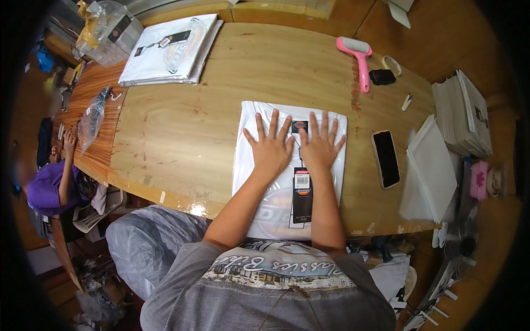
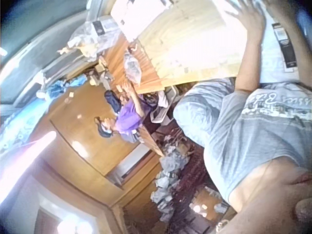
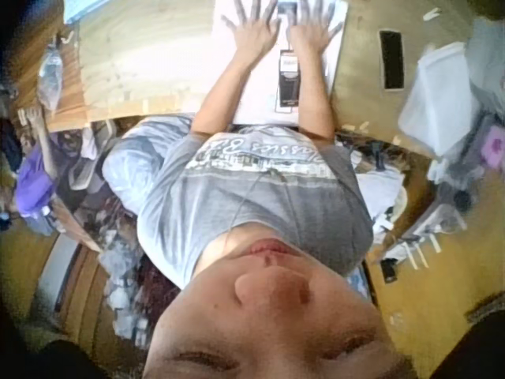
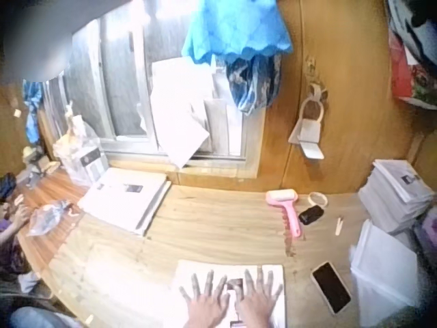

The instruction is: The person folds a white t-shirt on a wooden table, places a cardboard insert inside, and wraps it in a clear plastic bag. They then tie the packaged shirt with a blue string and place it on a stack. The process is repeated with another t-shirt.

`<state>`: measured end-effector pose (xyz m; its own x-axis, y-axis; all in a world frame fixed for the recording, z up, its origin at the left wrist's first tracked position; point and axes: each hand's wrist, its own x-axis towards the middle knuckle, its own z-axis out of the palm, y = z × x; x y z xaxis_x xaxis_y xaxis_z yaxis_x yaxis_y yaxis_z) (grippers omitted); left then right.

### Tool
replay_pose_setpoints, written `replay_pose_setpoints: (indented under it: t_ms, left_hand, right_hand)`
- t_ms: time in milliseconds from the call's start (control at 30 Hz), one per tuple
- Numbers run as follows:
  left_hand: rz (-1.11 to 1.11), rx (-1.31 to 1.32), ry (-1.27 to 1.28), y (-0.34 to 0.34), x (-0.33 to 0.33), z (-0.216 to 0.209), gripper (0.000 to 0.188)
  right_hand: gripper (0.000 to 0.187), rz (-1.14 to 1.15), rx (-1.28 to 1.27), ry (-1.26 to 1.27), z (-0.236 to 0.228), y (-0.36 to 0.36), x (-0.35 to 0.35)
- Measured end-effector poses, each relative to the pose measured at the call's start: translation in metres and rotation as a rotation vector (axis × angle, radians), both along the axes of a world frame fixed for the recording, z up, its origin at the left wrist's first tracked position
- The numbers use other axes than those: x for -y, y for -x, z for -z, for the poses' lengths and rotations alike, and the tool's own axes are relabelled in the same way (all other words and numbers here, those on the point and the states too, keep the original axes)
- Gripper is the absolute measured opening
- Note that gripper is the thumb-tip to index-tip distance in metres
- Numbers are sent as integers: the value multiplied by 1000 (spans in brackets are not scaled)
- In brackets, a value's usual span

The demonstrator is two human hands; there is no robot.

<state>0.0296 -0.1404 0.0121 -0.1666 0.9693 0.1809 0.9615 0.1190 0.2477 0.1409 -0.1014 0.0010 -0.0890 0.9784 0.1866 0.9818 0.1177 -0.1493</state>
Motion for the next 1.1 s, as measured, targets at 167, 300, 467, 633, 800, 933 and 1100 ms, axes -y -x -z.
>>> replay_pose_setpoints:
  t_ms: [167, 300, 467, 633, 800, 933, 1100]
  left_hand:
    - [-420, 121, -68, 69, 4, 19, 57]
    - [-188, 240, -128, 82, -21, 12, 52]
    - [-77, 982, -45, 88, -24, 8, 44]
    - [181, 1153, -277, 79, 5, -15, 62]
    - [-32, 1533, -71, 114, 26, -18, 57]
    - [-201, 1236, -436, 158, 28, -47, 44]
    - [-510, 948, -1096, 270, 32, -89, 35]
  right_hand:
    - [57, 186, -47, 89, -2, -73, -29]
    - [47, -106, -576, 217, 15, -111, -81]
    - [43, -366, -278, 490, -25, -84, -109]
    - [52, -664, -51, 847, -100, -63, -118]
    - [51, -785, -145, 1198, -155, -10, -95]
    - [42, -1077, -130, 809, -179, 39, -78]
    - [36, -1042, -357, 574, -255, 92, -88]
